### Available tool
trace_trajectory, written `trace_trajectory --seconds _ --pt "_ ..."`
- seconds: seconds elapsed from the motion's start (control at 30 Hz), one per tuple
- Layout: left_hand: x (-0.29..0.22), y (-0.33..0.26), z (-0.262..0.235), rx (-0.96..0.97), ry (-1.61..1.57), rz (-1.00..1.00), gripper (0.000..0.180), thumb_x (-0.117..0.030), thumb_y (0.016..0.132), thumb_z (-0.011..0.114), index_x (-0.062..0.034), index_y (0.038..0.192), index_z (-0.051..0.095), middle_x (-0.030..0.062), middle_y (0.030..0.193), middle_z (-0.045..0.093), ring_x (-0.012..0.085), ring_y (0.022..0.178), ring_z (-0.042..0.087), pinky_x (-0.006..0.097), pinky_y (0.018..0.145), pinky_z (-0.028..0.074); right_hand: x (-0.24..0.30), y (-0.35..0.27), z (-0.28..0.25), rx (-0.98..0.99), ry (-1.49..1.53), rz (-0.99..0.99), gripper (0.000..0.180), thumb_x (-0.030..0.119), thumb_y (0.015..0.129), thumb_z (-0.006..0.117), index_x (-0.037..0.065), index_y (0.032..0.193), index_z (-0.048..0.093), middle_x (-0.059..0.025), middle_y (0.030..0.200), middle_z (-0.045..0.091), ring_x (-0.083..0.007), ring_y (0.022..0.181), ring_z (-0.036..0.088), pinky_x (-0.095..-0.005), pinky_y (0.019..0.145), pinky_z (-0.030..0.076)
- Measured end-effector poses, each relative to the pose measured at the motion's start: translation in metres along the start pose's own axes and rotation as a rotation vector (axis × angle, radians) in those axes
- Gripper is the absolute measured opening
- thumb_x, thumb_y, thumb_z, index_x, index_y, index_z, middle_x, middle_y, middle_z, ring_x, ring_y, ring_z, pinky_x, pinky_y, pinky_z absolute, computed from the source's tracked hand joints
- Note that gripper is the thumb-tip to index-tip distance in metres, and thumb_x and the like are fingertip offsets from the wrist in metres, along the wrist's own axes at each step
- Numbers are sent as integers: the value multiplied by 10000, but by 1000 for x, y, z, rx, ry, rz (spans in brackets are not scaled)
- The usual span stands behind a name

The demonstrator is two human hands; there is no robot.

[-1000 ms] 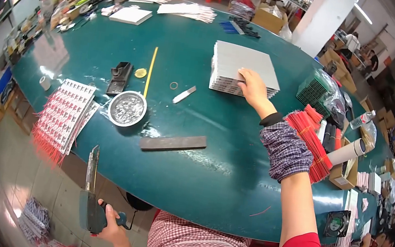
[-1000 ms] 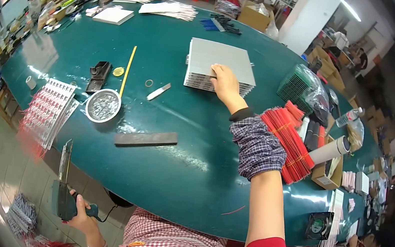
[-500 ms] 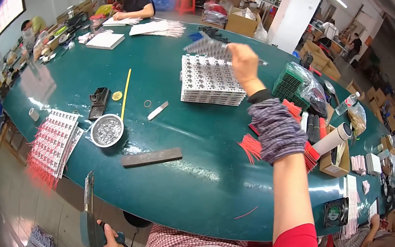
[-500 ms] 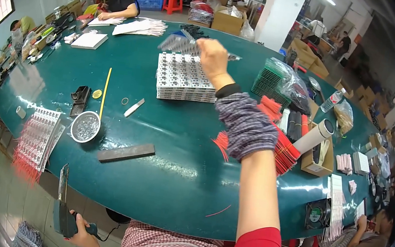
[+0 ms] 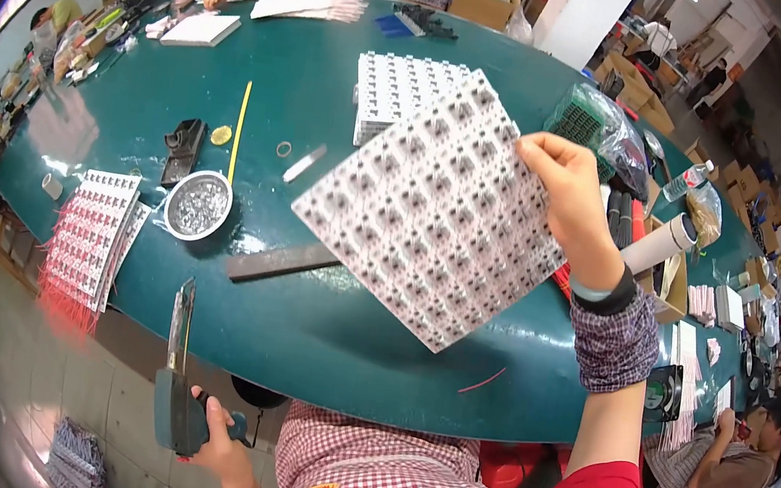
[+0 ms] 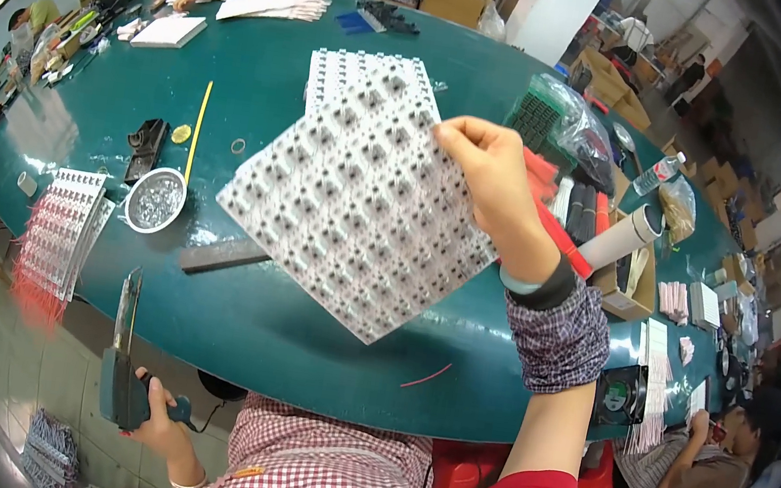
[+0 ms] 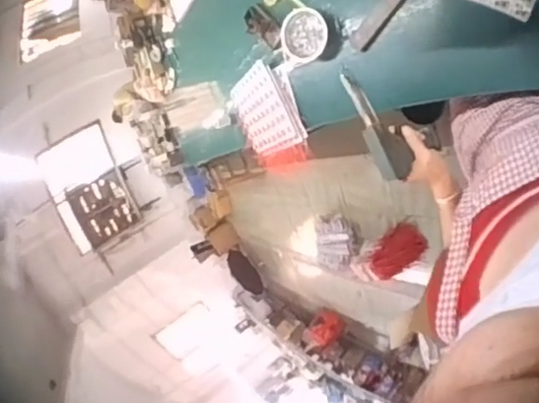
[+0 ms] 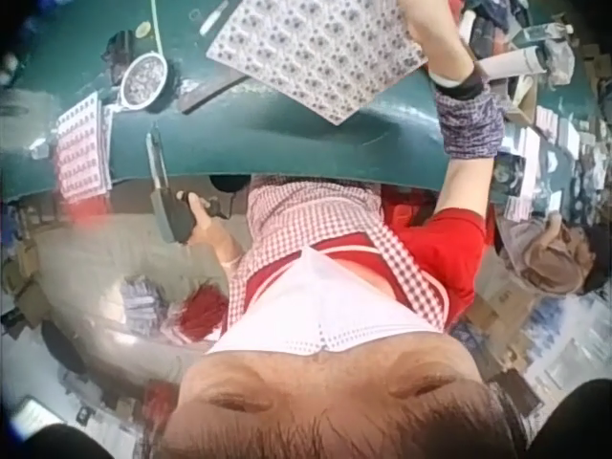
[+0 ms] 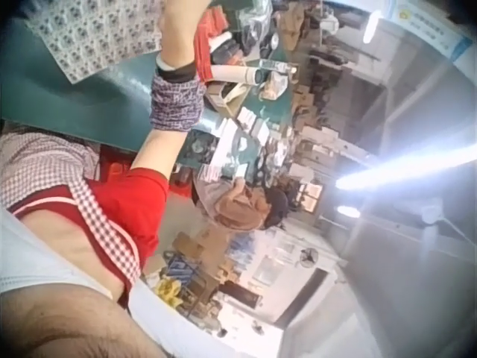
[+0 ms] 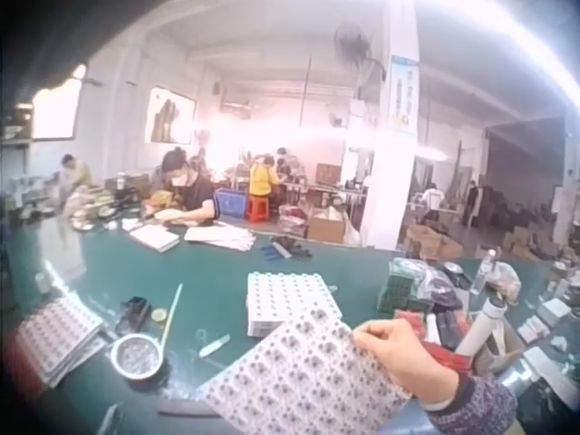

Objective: The person solders wires onto a circuit board using a soldering tool, sets the board aside, places a new circuit board and a weight on the table, and solders more wires onto the new board.

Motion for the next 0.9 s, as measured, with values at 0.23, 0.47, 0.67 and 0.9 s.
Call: trace_trajectory --seconds 0.23,0.47,0.67,0.9 --pt "15 3 -2 67 -18 31 236 53 895 629 63 1128 592 117 1077 659 99 609 473 251 533 391 -107 -82 22 186 13 407 135 106 908 672 -26 898 698 28 824 650 -41 766 551 -215 707 435" --pt "23 -10 16 194 -33 6 260 53 887 635 34 1143 596 147 1140 666 90 635 514 242 534 408 -205 -141 41 179 -149 613 136 97 908 669 -36 928 685 12 835 647 -46 750 532 -217 689 432" --pt "18 -9 21 183 19 59 262 50 892 622 60 1152 588 140 1096 660 93 623 502 241 543 411 -139 -139 36 29 -576 22 147 42 871 649 6 1005 696 -100 1028 649 -210 905 611 -311 769 492" --pt "24 -7 35 185 81 51 228 56 886 617 93 1110 594 145 1016 662 101 598 492 242 542 415 -118 -178 48 217 -656 -58 302 -43 793 666 38 1084 673 -144 1214 626 -349 1119 592 -417 931 485"
Point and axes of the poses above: each hand's wrist, its own y-axis towards the middle knuckle, its own z-axis out of the palm, x = y × z, the point moved 9 cm from there along y, towards the middle knuckle
